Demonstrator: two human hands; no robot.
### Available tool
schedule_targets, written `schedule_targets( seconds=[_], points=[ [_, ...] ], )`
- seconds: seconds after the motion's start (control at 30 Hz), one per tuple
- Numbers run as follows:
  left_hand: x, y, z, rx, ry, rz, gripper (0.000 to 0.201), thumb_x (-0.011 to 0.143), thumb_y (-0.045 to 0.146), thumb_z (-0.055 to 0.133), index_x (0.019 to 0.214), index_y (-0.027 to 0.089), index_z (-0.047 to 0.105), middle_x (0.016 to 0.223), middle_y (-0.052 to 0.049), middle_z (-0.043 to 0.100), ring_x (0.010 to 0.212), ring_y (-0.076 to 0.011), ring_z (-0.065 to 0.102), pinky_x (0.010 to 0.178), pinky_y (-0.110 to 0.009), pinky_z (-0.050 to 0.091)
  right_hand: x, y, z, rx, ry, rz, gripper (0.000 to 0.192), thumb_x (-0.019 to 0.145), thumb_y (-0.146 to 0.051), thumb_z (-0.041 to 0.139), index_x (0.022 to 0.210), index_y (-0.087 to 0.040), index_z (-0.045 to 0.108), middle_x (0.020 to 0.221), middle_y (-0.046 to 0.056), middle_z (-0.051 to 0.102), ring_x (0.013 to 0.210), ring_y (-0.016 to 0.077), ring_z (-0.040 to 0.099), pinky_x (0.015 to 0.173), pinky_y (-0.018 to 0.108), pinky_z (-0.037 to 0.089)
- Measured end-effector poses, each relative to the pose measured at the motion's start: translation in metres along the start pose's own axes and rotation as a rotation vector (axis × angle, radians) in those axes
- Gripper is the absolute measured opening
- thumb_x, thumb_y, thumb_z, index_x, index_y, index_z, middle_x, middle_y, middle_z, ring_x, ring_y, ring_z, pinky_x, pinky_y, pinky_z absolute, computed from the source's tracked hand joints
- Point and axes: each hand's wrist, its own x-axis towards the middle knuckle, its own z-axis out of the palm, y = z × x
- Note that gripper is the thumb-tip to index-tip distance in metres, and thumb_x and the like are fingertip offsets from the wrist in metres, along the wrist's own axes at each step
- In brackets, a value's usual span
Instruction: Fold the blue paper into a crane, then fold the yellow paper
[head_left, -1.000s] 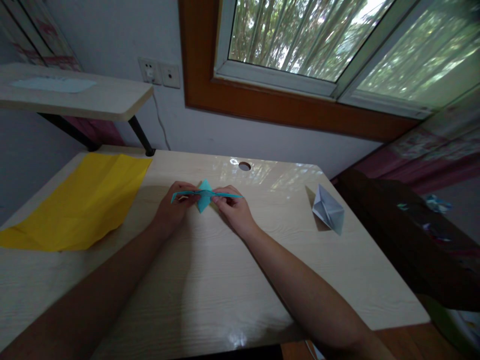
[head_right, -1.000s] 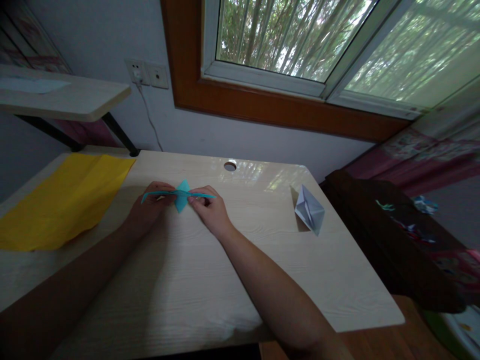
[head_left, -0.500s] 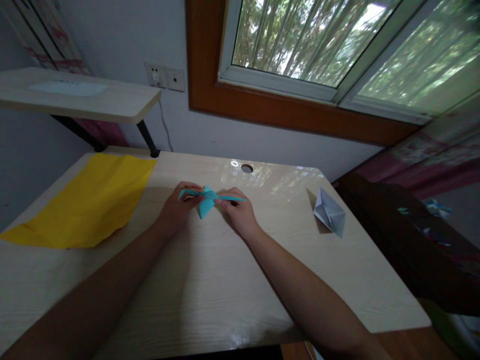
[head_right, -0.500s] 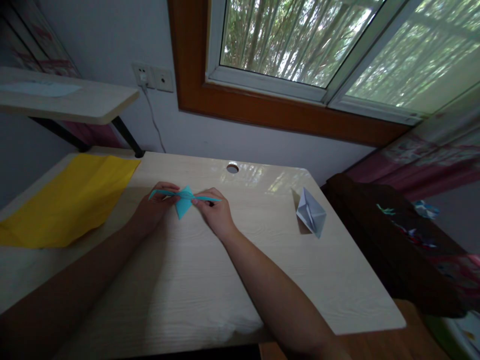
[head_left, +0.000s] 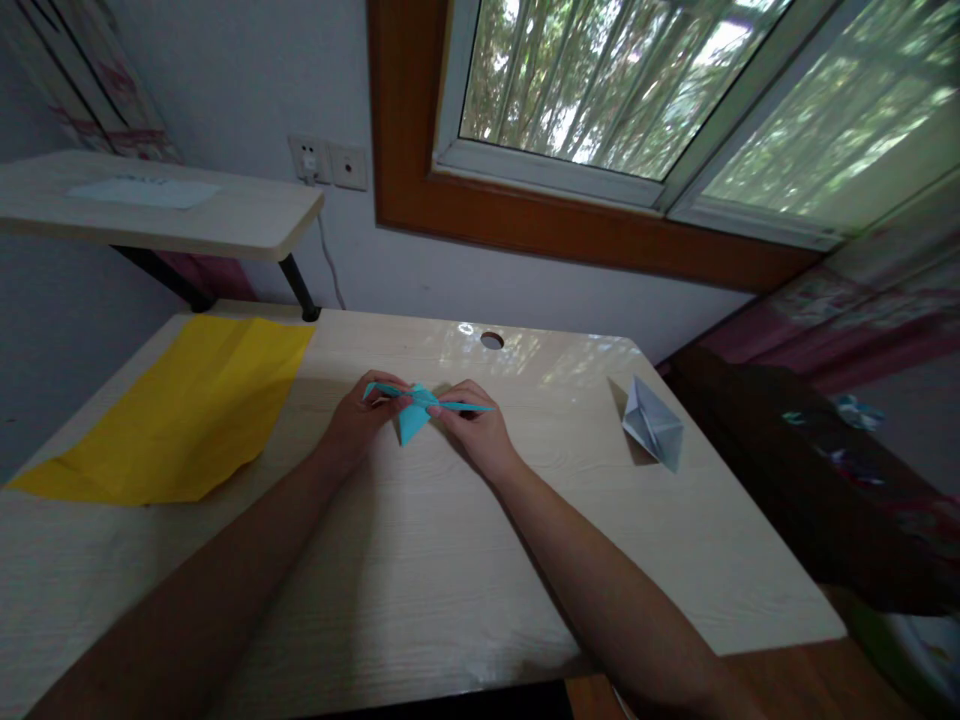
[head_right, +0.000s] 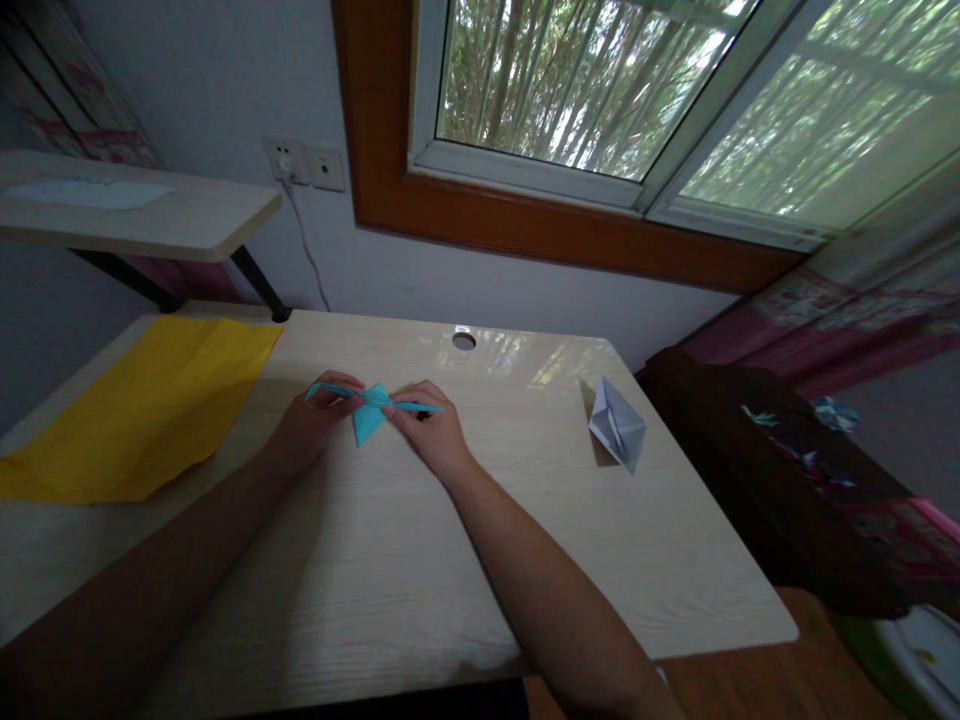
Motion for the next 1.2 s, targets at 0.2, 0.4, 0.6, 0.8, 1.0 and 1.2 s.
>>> schedule_targets(
  seconds=[0.2,0.4,0.6,0.8,1.0,1.2],
  points=[
    [0.001,-0.001,-0.001,0.045,-0.022,-0.023,0.029,0.078,0.047,0.079,0.086,0.021,0.069,0.088,-0.001,0.071,0.086,-0.0189,0.066,0.08,-0.032,0.053,-0.002,-0.005,-0.001,-0.084,0.024,-0.058,0.016,0.085,-0.041,0.077,0.087,-0.025,0.075,0.085,0.003,0.064,0.078,0.0168,0.059,0.066,0.03,0.048],
    [0.002,-0.004,-0.003,0.069,-0.045,-0.053,0.029,0.078,0.046,0.079,0.092,0.021,0.073,0.094,-0.003,0.073,0.088,-0.0212,0.067,0.082,-0.034,0.054,-0.005,-0.007,0.0,-0.157,0.018,-0.113,0.013,0.088,-0.036,0.073,0.086,-0.023,0.074,0.082,0.003,0.065,0.076,0.017,0.061,0.069,0.031,0.049],
    [0.002,-0.007,-0.001,0.061,-0.025,-0.016,0.037,0.078,0.044,0.08,0.105,0.021,0.072,0.108,-0.006,0.071,0.101,-0.0221,0.067,0.091,-0.036,0.055,-0.009,-0.01,-0.006,-0.246,0.04,-0.136,0.012,0.089,-0.033,0.071,0.085,-0.022,0.072,0.082,0.004,0.067,0.078,0.0179,0.063,0.072,0.032,0.051],
    [0.003,-0.012,0.002,0.103,-0.021,0.052,0.037,0.078,0.038,0.078,0.109,0.022,0.07,0.104,-0.005,0.065,0.094,-0.0185,0.065,0.084,-0.034,0.058,0.0,-0.015,-0.035,-0.318,0.211,-0.012,0.014,0.087,-0.035,0.071,0.083,-0.022,0.072,0.084,0.004,0.068,0.077,0.0181,0.064,0.071,0.032,0.05],
    [0.002,-0.01,0.001,0.209,-0.067,0.122,0.026,0.084,0.034,0.072,0.107,0.023,0.072,0.107,-0.005,0.064,0.093,-0.0165,0.064,0.081,-0.031,0.059,-0.012,-0.017,-0.114,-0.625,0.368,0.045,0.022,0.088,-0.04,0.068,0.087,-0.019,0.073,0.085,0.006,0.07,0.077,0.0201,0.064,0.069,0.033,0.05],
    [0.003,-0.011,0.002,0.277,-0.113,0.184,0.022,0.084,0.033,0.071,0.104,0.024,0.076,0.102,-0.005,0.062,0.088,-0.0167,0.064,0.075,-0.029,0.059,-0.052,-0.011,-0.188,-0.951,0.538,0.156,0.026,0.089,-0.039,0.065,0.088,-0.015,0.074,0.092,0.013,0.071,0.075,0.0214,0.064,0.077,0.041,0.054]
  ],
)
